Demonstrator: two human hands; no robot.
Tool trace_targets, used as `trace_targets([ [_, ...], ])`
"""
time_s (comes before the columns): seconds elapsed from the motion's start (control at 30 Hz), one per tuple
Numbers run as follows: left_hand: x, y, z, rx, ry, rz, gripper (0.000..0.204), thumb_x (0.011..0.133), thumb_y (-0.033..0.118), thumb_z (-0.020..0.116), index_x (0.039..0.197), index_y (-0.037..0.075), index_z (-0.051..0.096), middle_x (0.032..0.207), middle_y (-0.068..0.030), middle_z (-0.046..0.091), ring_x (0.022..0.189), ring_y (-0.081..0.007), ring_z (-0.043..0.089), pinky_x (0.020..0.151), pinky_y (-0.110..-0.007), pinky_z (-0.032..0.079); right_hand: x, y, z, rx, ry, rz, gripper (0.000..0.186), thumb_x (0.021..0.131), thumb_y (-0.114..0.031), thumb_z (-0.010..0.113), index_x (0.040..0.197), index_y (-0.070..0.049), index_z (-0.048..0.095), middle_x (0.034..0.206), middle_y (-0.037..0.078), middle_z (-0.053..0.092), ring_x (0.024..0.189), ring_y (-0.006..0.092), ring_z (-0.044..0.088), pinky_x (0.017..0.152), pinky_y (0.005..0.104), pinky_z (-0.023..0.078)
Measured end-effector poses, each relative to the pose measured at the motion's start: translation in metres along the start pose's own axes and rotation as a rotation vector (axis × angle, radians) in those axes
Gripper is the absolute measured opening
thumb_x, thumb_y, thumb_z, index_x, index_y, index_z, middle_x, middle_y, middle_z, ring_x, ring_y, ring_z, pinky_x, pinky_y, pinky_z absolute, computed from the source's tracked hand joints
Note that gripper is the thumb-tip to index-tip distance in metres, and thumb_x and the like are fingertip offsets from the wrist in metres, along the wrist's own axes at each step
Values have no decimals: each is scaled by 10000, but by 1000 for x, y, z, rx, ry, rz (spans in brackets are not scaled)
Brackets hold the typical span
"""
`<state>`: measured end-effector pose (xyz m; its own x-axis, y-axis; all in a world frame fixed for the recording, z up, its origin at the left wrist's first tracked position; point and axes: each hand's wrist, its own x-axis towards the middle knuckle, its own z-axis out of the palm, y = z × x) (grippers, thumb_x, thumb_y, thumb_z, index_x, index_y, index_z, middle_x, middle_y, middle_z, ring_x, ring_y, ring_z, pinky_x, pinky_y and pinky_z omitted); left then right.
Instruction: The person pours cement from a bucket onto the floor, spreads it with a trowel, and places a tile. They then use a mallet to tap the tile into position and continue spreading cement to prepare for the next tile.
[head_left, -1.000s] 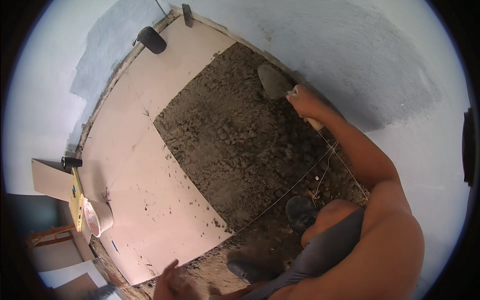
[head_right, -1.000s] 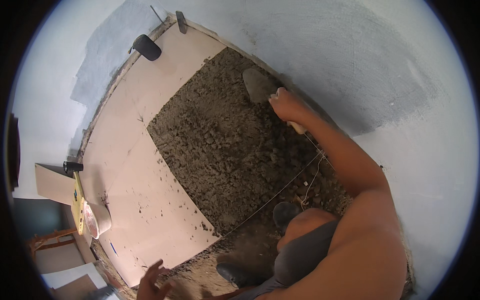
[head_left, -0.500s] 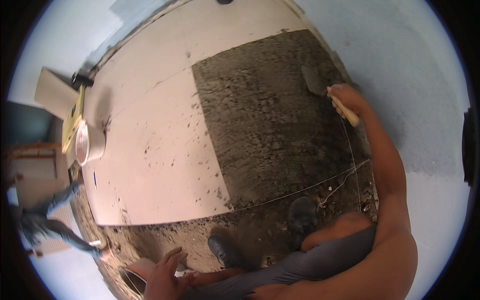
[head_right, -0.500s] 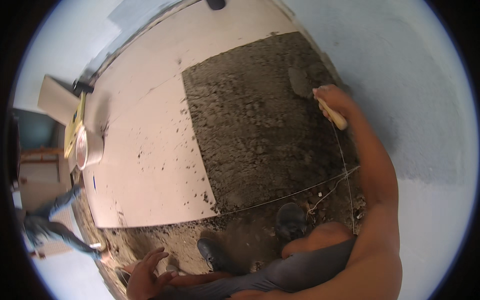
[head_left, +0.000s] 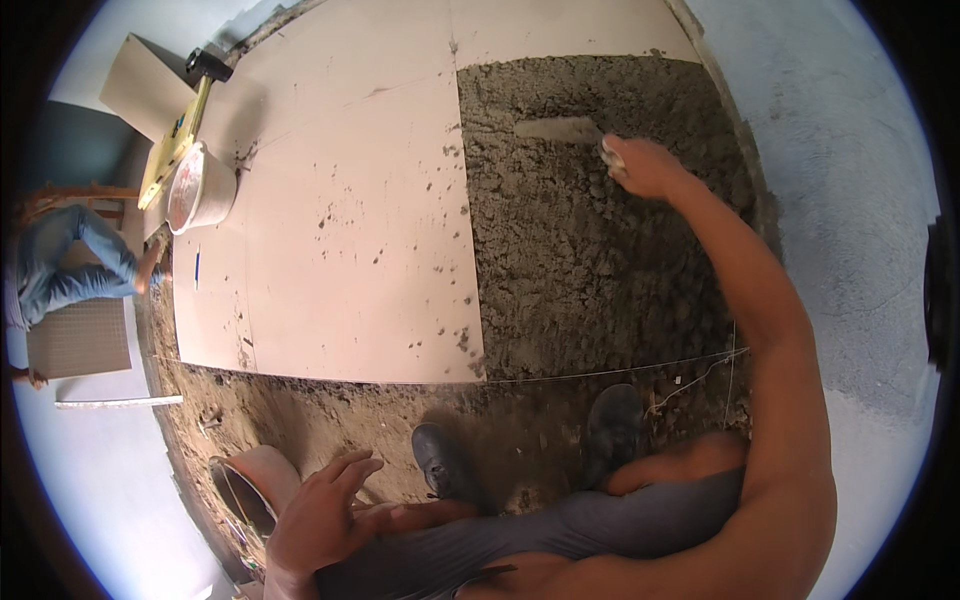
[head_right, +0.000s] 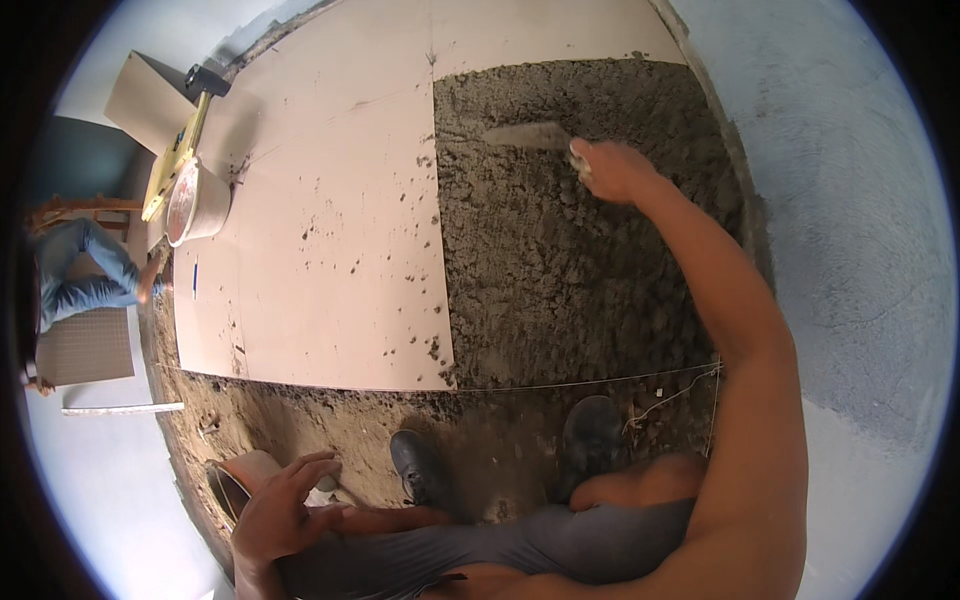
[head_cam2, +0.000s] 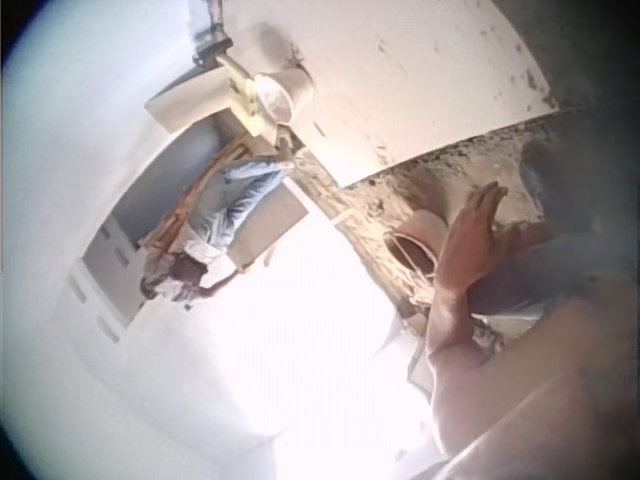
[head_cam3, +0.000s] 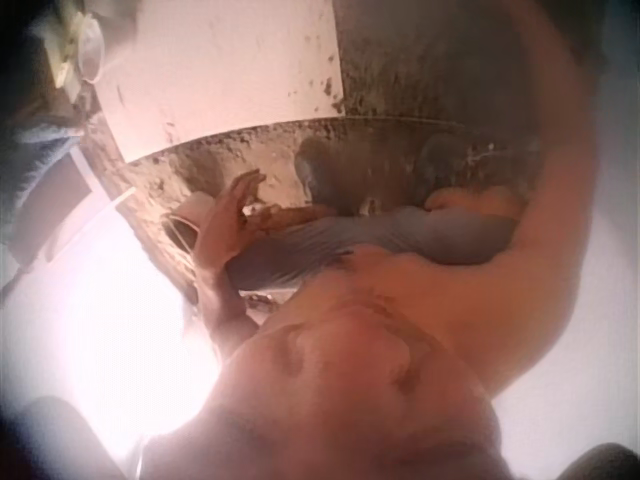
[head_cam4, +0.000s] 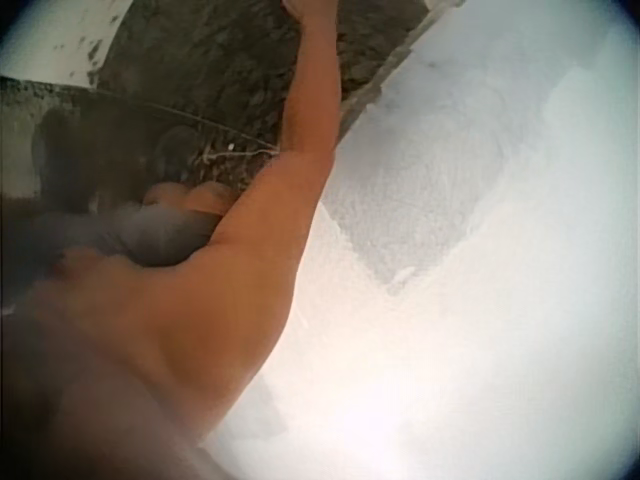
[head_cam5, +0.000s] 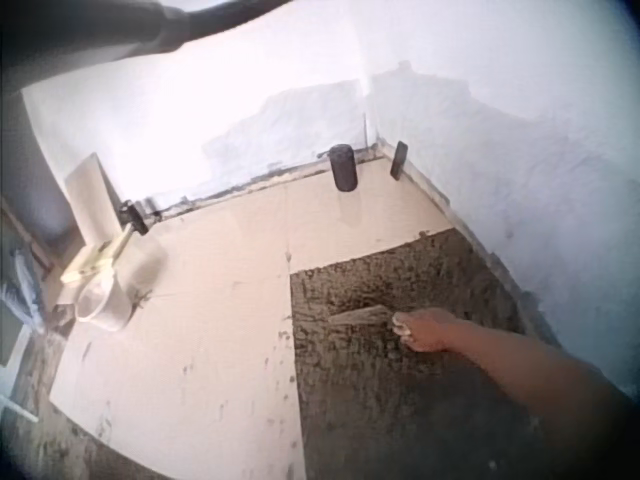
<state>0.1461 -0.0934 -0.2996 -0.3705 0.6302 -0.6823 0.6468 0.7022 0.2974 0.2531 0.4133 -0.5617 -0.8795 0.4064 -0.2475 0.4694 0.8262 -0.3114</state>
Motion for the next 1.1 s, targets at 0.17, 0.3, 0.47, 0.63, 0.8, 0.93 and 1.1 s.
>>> trace_targets([
  [0.17, -7, 1, -5, -49, -42, -58, 574, 816, 427, 688, 1220, 38, 565, 1268, -168, 551, 1125, -348, 566, 953, -406, 444, -120, -27, -2, 12, -184, -109, 236, 825, -152, 594, 1013, -85, 468, 830, 196, 605, 839, 404, 605, 695, 498, 464],
  [0.3, 7, -1, -8, -1, -73, -8, 578, 816, 427, 688, 1210, 23, 561, 1252, -162, 559, 1128, -344, 560, 961, -419, 433, -172, -33, -30, -45, -345, 1, 308, 832, -194, 634, 1055, -72, 462, 855, 202, 584, 789, 432, 573, 666, 490, 441],
  [0.47, 38, 10, -15, 87, -114, 157, 577, 824, 419, 679, 1218, 18, 546, 1225, -158, 570, 1112, -343, 562, 954, -418, 432, -183, -48, 1, 733, -184, 217, 268, 935, -266, 551, 1107, -64, 514, 791, 105, 575, 672, 241, 591, 607, 369, 475],
  [0.63, 74, 33, -16, 125, -207, 114, 591, 806, 412, 690, 1246, 48, 538, 1196, -155, 588, 1076, -355, 581, 928, -427, 442, -149, -112, 49, 1046, -170, 240, 293, 960, -302, 494, 1047, -28, 551, 719, 46, 533, 504, 126, 502, 440, 301, 444],
  [0.8, 84, 39, -6, 55, -462, -22, 568, 838, 372, 653, 1249, 3, 516, 1147, -214, 597, 1088, -370, 564, 928, -437, 440, -153, -107, 63, 1383, -70, 847, 285, 952, -302, 509, 1040, -35, 555, 670, 33, 516, 456, 124, 463, 408, 305, 413],
  [0.93, 66, 30, 16, 12, -563, -190, 633, 830, 426, 640, 1274, -3, 500, 1215, -238, 569, 1165, -378, 524, 971, -437, 419, -215, -103, 57, 1270, 188, 1014, 269, 966, -309, 492, 1003, -49, 552, 654, 24, 497, 438, 114, 444, 390, 311, 399],
  [1.1, 47, 28, 56, 56, -741, -259, 749, 823, 470, 624, 1319, -61, 443, 1260, -275, 536, 1206, -395, 502, 992, -440, 411, -234, -123, 60, 1325, -60, 769, 289, 973, -359, 495, 1018, -75, 527, 679, 26, 525, 465, 115, 494, 376, 298, 411],
])
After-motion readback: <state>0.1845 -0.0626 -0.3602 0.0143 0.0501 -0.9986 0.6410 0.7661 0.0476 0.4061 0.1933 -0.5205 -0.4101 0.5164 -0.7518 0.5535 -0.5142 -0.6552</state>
